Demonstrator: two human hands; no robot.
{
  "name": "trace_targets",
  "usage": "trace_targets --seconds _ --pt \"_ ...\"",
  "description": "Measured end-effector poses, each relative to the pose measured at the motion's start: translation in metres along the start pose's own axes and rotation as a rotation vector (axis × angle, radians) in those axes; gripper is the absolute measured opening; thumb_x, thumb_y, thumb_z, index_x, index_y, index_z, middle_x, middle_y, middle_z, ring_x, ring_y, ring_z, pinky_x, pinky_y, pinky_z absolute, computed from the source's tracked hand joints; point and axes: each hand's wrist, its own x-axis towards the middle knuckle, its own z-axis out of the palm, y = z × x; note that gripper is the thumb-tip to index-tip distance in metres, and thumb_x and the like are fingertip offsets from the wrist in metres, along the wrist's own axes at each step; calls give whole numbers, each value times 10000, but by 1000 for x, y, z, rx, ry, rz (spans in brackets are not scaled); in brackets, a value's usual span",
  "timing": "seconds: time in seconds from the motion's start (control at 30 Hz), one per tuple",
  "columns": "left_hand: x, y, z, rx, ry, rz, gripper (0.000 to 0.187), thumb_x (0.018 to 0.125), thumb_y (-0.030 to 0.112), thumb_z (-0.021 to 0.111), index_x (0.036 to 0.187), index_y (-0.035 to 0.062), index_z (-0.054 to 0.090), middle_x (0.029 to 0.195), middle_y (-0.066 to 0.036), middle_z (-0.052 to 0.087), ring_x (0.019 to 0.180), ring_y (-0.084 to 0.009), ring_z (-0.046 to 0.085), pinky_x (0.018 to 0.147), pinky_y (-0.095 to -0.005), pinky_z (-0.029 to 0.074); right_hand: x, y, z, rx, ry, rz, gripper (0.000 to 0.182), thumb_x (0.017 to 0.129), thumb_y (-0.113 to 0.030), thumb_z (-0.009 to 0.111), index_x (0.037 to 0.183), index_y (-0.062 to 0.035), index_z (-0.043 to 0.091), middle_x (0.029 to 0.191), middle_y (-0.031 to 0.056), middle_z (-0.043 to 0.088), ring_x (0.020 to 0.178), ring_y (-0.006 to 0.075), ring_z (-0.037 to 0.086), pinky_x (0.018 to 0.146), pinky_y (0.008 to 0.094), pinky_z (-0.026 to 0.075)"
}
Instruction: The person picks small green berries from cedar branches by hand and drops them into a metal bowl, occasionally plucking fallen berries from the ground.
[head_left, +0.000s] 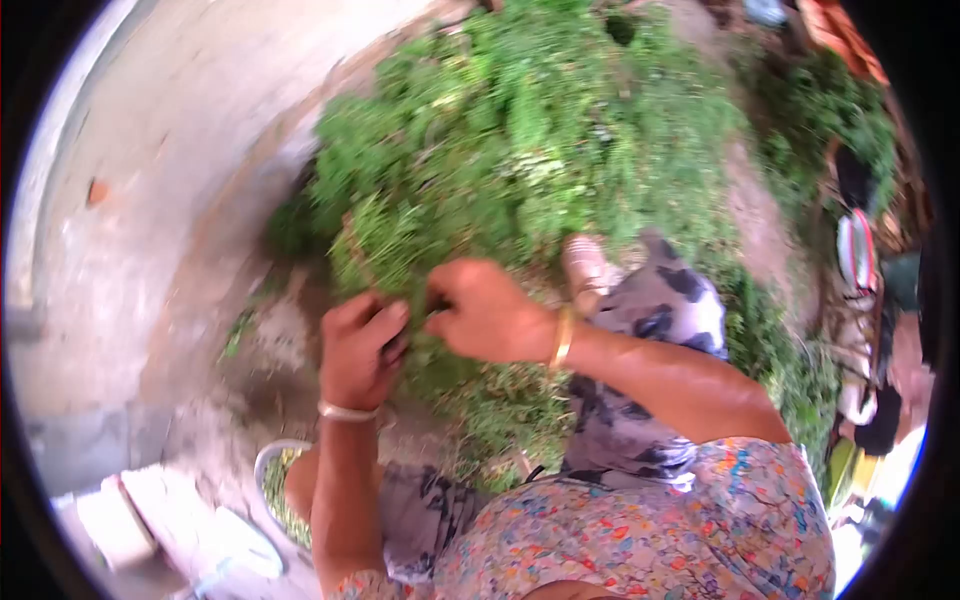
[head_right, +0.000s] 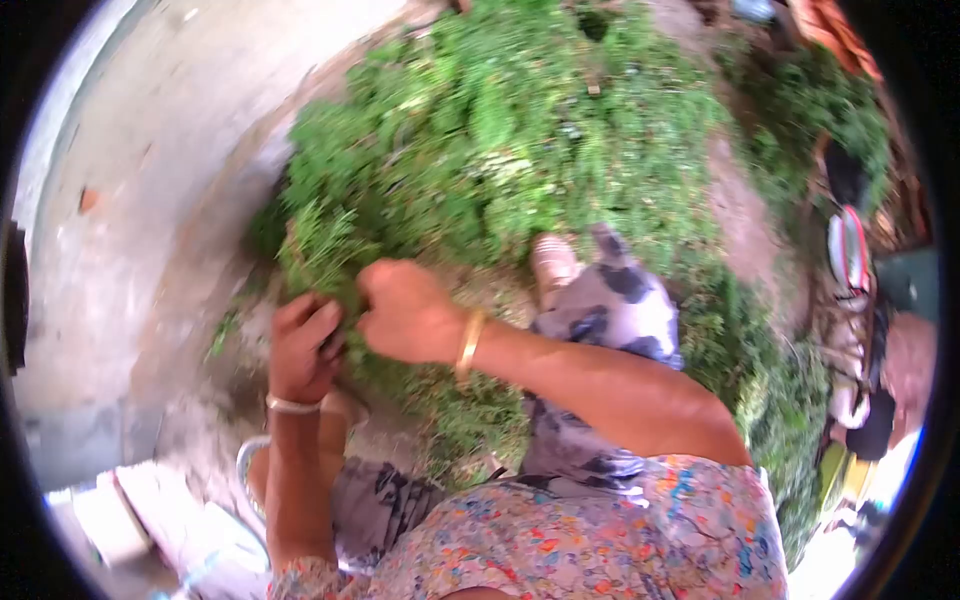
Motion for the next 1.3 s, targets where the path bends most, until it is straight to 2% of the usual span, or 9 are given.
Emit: trace_targets --seconds 0.2,0.27,0.37,0.5,0.53,0.73,0.87,0.97,1.3 --pt "17 -12 -23 -351 305 -68 136 850 176 644 814 100 538 632 1 479 466 -83 404 401 -229 305 -1 -22 -21 205 107 -22 161 729 -97 623 785 54 630 683 167 624 623 250 611 583 365 479" --pt "20 -14 -36 -430 352 -68 137 851 180 645 818 106 534 636 -1 477 480 -85 409 411 -233 312 -1 -32 -32 487 66 221 162 753 -93 603 804 57 637 664 85 614 603 139 568 525 284 450" --pt "19 -13 -41 -501 384 -64 134 854 184 641 830 116 528 649 -9 484 510 -88 419 431 -241 322 0 -28 -35 870 -16 337 155 767 -87 589 805 56 633 678 63 610 611 91 550 501 244 422" --pt "13 -14 -25 -498 377 -35 144 843 160 660 808 82 545 638 -30 502 510 -105 431 426 -249 321 -1 -33 -17 488 -34 263 229 777 -186 662 787 41 638 630 44 601 533 86 519 466 249 400" --pt "12 -15 -19 -431 368 23 145 842 154 659 804 71 546 631 -29 508 502 -101 435 419 -244 323 2 -21 -5 363 38 105 301 758 -250 697 713 41 636 554 69 574 492 123 524 463 279 412" --pt "2 -13 5 -247 299 169 148 839 137 658 810 36 555 605 -14 515 475 -87 444 391 -219 323 7 -11 7 15 16 199 272 760 -186 695 741 78 632 572 46 551 548 80 450 495 285 388" --pt "0 -11 2 -318 249 157 136 848 137 650 824 41 557 623 -9 508 495 -86 443 404 -218 329 6 -18 5 133 -17 260 233 744 -161 692 745 66 639 583 42 563 546 79 467 486 280 388" --pt "2 -9 -11 -453 306 111 124 860 135 636 839 44 554 653 -12 504 526 -93 440 430 -225 342 5 -20 5 341 24 124 211 749 -153 687 751 53 645 583 27 564 529 71 474 459 265 378" --pt "0 -9 -9 -445 180 123 151 866 141 632 889 21 543 678 -43 514 561 -118 444 459 -243 365 7 -20 1 377 -59 343 281 826 -236 670 759 34 628 581 20 556 468 63 471 416 225 361"
